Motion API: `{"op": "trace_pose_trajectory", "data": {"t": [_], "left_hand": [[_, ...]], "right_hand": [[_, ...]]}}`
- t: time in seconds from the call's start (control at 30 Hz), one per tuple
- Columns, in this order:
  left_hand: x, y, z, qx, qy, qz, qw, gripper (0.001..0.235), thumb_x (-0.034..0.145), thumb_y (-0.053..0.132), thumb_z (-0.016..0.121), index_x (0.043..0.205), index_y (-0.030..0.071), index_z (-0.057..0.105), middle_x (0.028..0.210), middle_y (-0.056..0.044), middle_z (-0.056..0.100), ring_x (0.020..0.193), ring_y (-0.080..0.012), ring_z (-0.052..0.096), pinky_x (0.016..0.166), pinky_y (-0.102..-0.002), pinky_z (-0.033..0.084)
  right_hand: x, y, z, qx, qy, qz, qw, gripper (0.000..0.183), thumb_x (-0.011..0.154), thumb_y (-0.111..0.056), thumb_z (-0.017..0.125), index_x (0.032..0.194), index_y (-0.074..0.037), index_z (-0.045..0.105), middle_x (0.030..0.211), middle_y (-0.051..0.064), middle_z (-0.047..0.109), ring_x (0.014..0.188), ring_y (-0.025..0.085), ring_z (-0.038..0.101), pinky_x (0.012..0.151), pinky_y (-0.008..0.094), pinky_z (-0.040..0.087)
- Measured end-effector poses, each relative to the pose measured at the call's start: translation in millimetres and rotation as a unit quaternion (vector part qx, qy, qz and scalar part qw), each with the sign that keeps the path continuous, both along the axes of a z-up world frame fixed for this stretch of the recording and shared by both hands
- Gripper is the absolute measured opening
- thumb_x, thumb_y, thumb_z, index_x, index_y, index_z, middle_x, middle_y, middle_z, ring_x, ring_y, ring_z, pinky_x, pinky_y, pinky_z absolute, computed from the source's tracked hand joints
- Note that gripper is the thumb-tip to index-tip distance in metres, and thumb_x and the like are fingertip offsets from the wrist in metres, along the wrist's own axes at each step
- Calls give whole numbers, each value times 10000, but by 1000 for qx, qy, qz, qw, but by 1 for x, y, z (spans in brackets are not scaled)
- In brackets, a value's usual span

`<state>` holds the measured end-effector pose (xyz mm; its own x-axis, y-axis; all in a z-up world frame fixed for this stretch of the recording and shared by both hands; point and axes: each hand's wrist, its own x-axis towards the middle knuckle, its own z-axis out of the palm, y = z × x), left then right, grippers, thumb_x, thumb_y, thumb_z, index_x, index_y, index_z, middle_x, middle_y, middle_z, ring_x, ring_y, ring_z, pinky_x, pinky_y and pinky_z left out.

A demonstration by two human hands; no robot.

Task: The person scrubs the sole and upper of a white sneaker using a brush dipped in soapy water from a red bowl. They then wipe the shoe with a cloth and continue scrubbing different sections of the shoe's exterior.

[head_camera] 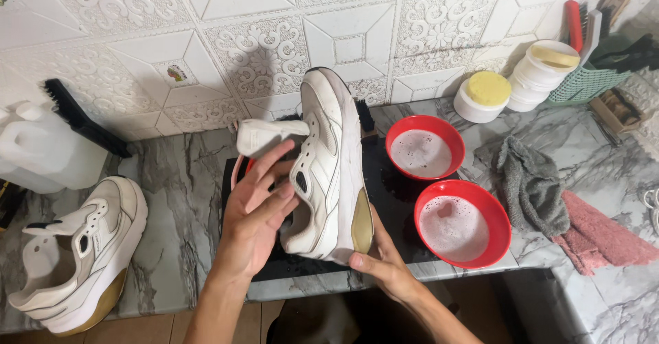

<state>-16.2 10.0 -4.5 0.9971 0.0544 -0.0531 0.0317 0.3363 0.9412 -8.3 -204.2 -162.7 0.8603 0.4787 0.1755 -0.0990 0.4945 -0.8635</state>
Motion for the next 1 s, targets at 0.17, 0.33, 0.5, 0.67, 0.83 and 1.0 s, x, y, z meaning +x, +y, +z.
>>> {"op": "trace_pose_trajectory", "data": {"t": [0.17, 0.33, 0.5, 0.67, 0.83, 1.0], "left_hand": [[3, 30, -49, -48, -129, -228, 964, 786, 849, 190, 779, 1534, -79, 504, 1444, -123, 558, 903, -182, 567, 778, -304, 486], [-2, 54, -65, 130, -214, -313, 916, 565, 809, 210, 661, 1326, -17, 637, 1498, -130, 436, 1361, -304, 454, 1106, -400, 395], [15, 104, -190, -76, -175, -317, 929, 1025, 1041, 498, 816, 1684, -21, 210, 1686, -173, 420, 1559, -327, 410, 1281, -536, 376], [4, 86, -184, -215, -220, -173, 936, 1214, 925, 688, 769, 1701, -28, 169, 1751, -177, 280, 1617, -338, 278, 1345, -559, 249], [21, 138, -193, -176, -299, -33, 937, 1244, 839, 911, 475, 1711, 67, 199, 1813, -64, 157, 1707, -237, 72, 1427, -501, 60], [23, 56, -39, -472, -246, 6, 846, 1315, 682, 767, 462, 1665, -57, 169, 1787, -146, 152, 1693, -266, 89, 1400, -496, 35]], "right_hand": [[-6, -8, 6, -9, -71, 43, 996, 1265, 890, -489, 867, 1714, -79, -1, 1774, 94, 200, 1601, 216, 258, 1296, 410, 203], [-16, -4, 31, -55, -109, 31, 992, 1116, 907, -361, 823, 1691, -38, 99, 1662, 113, 318, 1491, 210, 361, 1236, 396, 305], [-34, 9, 62, -248, -205, 62, 945, 1206, 865, -304, 878, 1650, 0, 14, 1794, 208, 89, 1660, 285, 151, 1320, 462, 142], [-29, 7, 69, -345, -257, 23, 902, 1168, 879, -530, 774, 1690, -79, 65, 1609, 154, 341, 1433, 268, 387, 1200, 412, 317], [8, -11, 48, -510, -360, -204, 754, 736, 930, -491, 786, 1497, -86, 548, 1169, 89, 631, 1045, 260, 665, 927, 400, 511], [52, -4, -4, -683, -515, -234, 462, 294, 918, -418, 797, 944, -162, 657, 899, 46, 619, 898, 280, 609, 791, 407, 516]]}}
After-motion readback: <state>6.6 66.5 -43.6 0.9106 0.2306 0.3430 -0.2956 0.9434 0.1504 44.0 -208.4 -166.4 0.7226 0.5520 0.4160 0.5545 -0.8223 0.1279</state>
